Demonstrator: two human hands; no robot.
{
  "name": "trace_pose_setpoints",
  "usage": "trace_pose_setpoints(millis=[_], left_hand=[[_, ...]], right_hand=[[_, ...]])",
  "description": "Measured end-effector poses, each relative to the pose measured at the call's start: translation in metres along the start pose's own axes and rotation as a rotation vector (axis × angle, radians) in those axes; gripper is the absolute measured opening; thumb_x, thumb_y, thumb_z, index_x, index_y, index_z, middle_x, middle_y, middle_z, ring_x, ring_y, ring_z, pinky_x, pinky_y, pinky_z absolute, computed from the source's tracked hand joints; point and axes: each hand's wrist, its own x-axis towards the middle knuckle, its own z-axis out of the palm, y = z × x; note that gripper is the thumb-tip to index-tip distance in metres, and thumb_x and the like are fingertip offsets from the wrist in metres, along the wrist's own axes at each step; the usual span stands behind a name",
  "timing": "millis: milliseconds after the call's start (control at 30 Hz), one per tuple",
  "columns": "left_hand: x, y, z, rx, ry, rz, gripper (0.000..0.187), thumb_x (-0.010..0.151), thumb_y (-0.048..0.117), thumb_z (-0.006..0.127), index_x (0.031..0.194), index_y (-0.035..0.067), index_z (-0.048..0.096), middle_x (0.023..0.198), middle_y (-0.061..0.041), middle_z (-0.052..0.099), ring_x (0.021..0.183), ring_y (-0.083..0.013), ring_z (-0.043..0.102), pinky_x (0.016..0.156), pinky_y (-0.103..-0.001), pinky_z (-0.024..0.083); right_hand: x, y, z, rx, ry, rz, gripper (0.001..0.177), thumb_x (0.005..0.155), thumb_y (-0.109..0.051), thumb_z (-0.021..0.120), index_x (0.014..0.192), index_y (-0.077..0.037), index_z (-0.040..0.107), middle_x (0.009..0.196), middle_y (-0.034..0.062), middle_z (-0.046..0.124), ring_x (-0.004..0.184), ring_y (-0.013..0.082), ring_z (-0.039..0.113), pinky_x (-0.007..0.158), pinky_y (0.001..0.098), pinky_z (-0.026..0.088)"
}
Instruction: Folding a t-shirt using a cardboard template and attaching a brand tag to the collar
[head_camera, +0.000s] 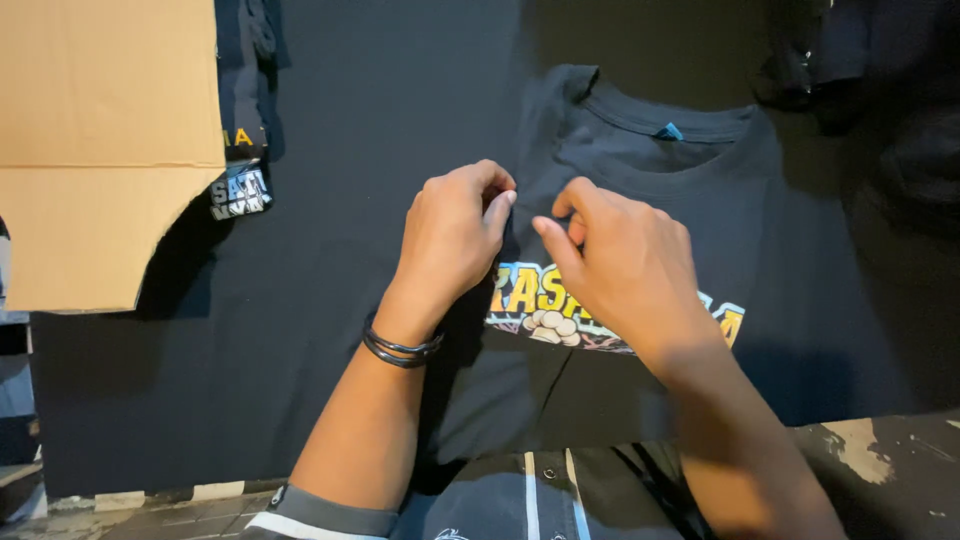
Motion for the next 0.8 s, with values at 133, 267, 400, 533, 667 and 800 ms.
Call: trace_pose_setpoints(millis=[133,267,400,533,667,800], left_hand=[[0.004,-0.01,0.0,-0.091,-0.016,-0.061,0.014,0.092,0.02,0.061,0.099,0.018,0.072,0.093,-0.001,0.079,0.088,-0.0299,0.072,0.073,-0.043,0.049],[0.005,-0.012,-0.006,-0.273,-0.048,-0.137,0.012,0.092,0.013,0.063,0.094,0.014,0.075,0.077,-0.001,0.077,0.075,-0.0212,0.077,0.075,-0.037,0.058],[0.007,-0.013,-0.007,-0.273,-0.058,-0.141,0.011,0.091,0.014,0.064,0.095,0.016,0.075,0.073,-0.001,0.076,0.076,-0.0236,0.077,0.075,-0.038,0.057],[0.004,-0.01,-0.01,-0.274,-0.049,-0.1,0.011,0.09,0.016,0.064,0.094,0.015,0.075,0.076,-0.002,0.076,0.074,-0.0212,0.077,0.072,-0.037,0.058],[-0.003,0.004,-0.019,-0.137,-0.103,-0.036,0.018,0.087,0.017,0.069,0.102,0.011,0.075,0.086,-0.01,0.077,0.086,-0.0354,0.076,0.076,-0.05,0.058],[-0.006,0.005,-0.009,-0.026,-0.042,0.08,0.018,0.09,0.013,0.068,0.105,0.007,0.074,0.09,-0.014,0.074,0.088,-0.0425,0.074,0.076,-0.055,0.058]], right_hand=[[0.014,-0.015,0.013,-0.017,0.006,0.098,0.038,0.096,-0.059,0.065,0.093,-0.021,0.062,0.07,-0.0001,0.073,0.081,0.0443,0.069,0.068,0.0577,0.047],[0.025,-0.014,0.023,-0.039,0.038,0.14,0.037,0.095,-0.05,0.067,0.085,-0.016,0.059,0.069,0.0102,0.069,0.078,0.0473,0.072,0.075,0.0545,0.052],[0.027,-0.006,0.021,0.049,0.014,0.203,0.029,0.095,-0.039,0.063,0.081,-0.014,0.059,0.066,0.0174,0.067,0.082,0.053,0.069,0.076,0.0576,0.05],[0.02,0.005,0.019,0.225,0.04,0.186,0.026,0.094,-0.029,0.063,0.078,-0.012,0.053,0.056,0.0111,0.058,0.072,0.0496,0.066,0.07,0.0542,0.047],[0.017,0.021,0.022,0.521,0.072,0.108,0.022,0.096,-0.018,0.059,0.077,-0.008,0.055,0.052,0.0107,0.057,0.068,0.0356,0.066,0.067,0.045,0.047],[0.015,0.028,0.018,0.748,0.045,0.077,0.027,0.099,-0.013,0.054,0.073,-0.006,0.059,0.055,0.0128,0.062,0.066,0.0232,0.068,0.071,0.0361,0.051]])
